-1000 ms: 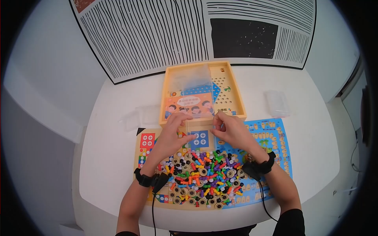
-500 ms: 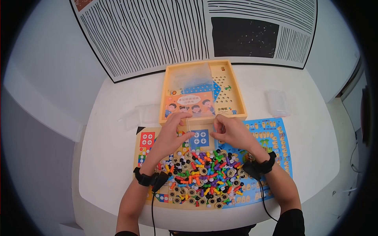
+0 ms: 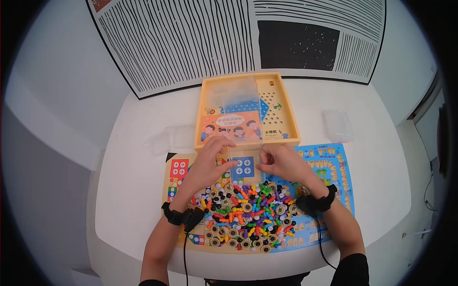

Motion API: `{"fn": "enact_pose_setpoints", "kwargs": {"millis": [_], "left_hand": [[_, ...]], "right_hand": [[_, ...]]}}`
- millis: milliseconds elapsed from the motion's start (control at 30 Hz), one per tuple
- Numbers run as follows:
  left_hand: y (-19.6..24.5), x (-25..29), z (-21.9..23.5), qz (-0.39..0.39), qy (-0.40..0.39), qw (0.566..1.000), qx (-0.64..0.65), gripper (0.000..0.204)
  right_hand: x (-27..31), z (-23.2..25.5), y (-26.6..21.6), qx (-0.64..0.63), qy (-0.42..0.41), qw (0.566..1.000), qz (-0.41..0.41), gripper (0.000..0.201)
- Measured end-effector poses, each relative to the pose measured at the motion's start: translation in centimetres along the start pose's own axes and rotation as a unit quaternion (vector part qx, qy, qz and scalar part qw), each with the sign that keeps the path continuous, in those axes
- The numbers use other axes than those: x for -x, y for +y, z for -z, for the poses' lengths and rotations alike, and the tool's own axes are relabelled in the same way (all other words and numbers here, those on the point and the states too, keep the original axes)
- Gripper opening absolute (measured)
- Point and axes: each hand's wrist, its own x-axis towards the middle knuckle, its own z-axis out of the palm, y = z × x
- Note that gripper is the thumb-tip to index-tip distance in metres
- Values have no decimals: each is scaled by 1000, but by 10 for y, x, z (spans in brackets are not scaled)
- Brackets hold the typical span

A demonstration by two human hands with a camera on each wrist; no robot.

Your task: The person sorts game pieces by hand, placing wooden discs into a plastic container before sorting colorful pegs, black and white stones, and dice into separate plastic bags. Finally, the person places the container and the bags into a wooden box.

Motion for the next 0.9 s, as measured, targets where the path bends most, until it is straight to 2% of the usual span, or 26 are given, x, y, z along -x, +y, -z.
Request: {"fn": "enact_pose_setpoints", "kwargs": {"millis": [167, 233, 367, 467, 567, 633, 667, 733, 833, 867, 900], "left_hand": [[2, 0, 0, 10, 6, 1000, -2, 49], [3, 0, 0, 17, 10, 1000, 0, 50], [5, -1, 2, 29, 24, 999, -2, 49], [5, -2, 7, 41, 45, 998, -2, 46], [8, -2, 16, 53, 70, 996, 17, 42], [17, 2, 23, 58, 79, 994, 42, 39], [26, 6, 29, 71, 65, 993, 66, 35], [41, 18, 38, 90, 57, 989, 100, 30], [56, 42, 46, 45, -82, 994, 62, 19], [55, 50, 47, 54, -80, 993, 72, 19], [53, 56, 50, 34, -159, 986, 40, 21]], "right_hand": [[2, 3, -3, 18, 4, 1000, 7, 32], [2, 5, -7, 29, -2, 999, -25, 35], [2, 8, -10, 31, -3, 999, -38, 37], [2, 10, -7, -4, 7, 999, -33, 39], [2, 26, -20, 7, 3, 997, -79, 38], [7, 38, -23, -53, 9, 992, -111, 35], [13, 44, -25, -49, 5, 992, -116, 35], [23, 59, -27, 43, 36, 998, -38, 29], [47, 72, -36, 109, -15, 994, -29, 21], [58, 73, -34, 110, -28, 993, -34, 21], [70, 73, -32, 140, -88, 986, -27, 18]]}}
